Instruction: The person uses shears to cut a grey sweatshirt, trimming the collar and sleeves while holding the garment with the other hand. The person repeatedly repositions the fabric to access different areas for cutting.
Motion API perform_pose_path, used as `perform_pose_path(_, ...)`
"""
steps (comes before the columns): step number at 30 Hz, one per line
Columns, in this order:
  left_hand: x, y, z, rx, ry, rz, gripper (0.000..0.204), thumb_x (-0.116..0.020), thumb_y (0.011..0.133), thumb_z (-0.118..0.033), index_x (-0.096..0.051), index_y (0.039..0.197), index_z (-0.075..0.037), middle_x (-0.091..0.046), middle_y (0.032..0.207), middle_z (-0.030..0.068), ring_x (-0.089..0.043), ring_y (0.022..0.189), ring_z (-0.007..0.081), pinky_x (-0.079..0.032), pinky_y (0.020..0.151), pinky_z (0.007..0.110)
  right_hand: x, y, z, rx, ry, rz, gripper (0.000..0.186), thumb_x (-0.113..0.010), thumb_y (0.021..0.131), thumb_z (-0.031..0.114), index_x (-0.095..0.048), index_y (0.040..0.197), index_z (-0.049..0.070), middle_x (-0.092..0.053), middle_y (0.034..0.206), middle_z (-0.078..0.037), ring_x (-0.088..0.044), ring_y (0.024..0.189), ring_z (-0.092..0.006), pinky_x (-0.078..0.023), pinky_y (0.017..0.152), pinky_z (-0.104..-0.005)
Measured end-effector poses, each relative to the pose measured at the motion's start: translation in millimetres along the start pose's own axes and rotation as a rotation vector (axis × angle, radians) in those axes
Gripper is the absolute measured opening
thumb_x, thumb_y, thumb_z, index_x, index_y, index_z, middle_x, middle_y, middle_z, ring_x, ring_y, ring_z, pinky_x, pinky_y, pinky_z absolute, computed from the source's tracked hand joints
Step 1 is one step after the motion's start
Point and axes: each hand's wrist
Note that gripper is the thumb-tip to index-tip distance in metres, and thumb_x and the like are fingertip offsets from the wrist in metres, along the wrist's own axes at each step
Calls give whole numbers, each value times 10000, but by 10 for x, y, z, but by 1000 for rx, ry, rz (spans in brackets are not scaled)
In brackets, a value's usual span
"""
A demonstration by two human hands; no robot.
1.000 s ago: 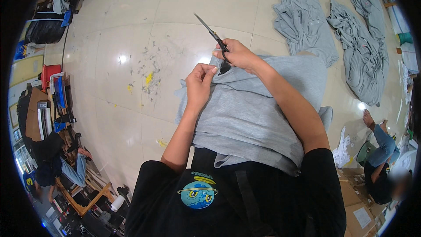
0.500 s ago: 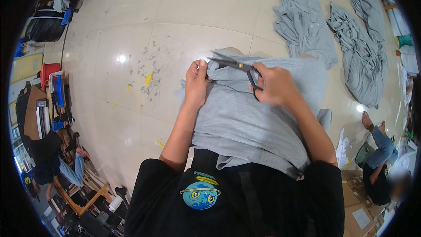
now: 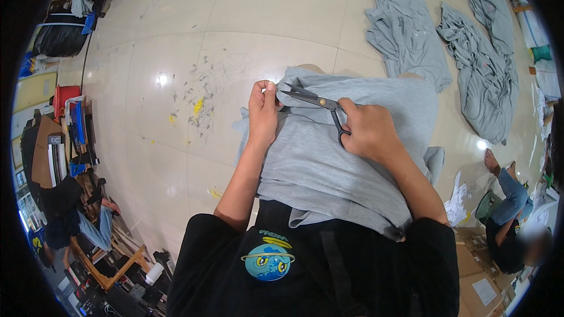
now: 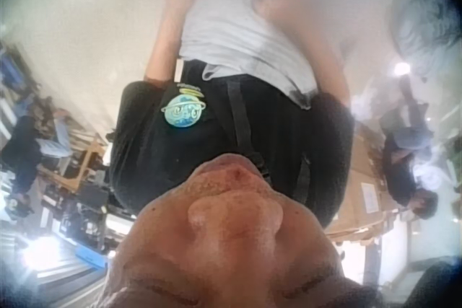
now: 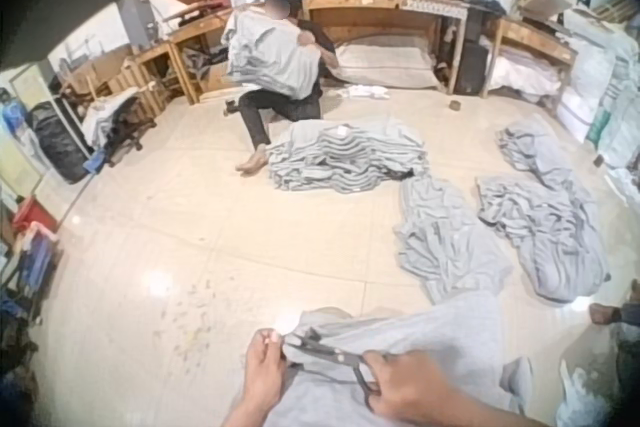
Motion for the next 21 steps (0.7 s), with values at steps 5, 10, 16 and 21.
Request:
perform_pose_path(5, -5, -41, -68, 8, 127, 18, 194, -660, 1142, -214, -588, 1213, -48, -644, 902, -24, -550, 780, 40, -485, 731, 239, 22, 7, 28, 9, -6, -23, 456, -782, 792, 103, -653, 1222, 23, -744, 762, -158, -741, 725, -385, -568, 672, -492)
perform_pose_path(10, -28, -77, -109, 34, 68, 36, 211, -659, 1074, -27, -569, 1264, -14, -672, 932, 10, -579, 807, 62, -505, 753, 250, 4, -13, -10, -18, 23, -4, 465, -782, 782, 108, -659, 1224, 32, -751, 768, -140, -743, 742, -377, -568, 687, -488)
perform_pose_path(16, 29, -58, -98, 117, -66, 36, 307, -527, 998, 104, -554, 1287, 5, -708, 995, 54, -637, 856, 92, -527, 797, 250, 6, -71, -124, -86, 46, 38, 537, -770, 748, 110, -664, 1273, 62, -776, 809, -85, -751, 780, -355, -579, 717, -483)
perform_pose_path(21, -58, -82, -176, 136, -128, 8, 291, -533, 1017, 84, -565, 1296, 9, -713, 1044, 64, -658, 887, 103, -541, 825, 258, 67, -18, -67, -181, 195, 21, 544, -775, 779, 150, -654, 1305, 83, -814, 924, -102, -772, 879, -386, -598, 780, -496)
Point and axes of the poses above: each hand's wrist, its own y-axis towards the middle knuckle, its own x-axis out of the back of the hand, z = x × y
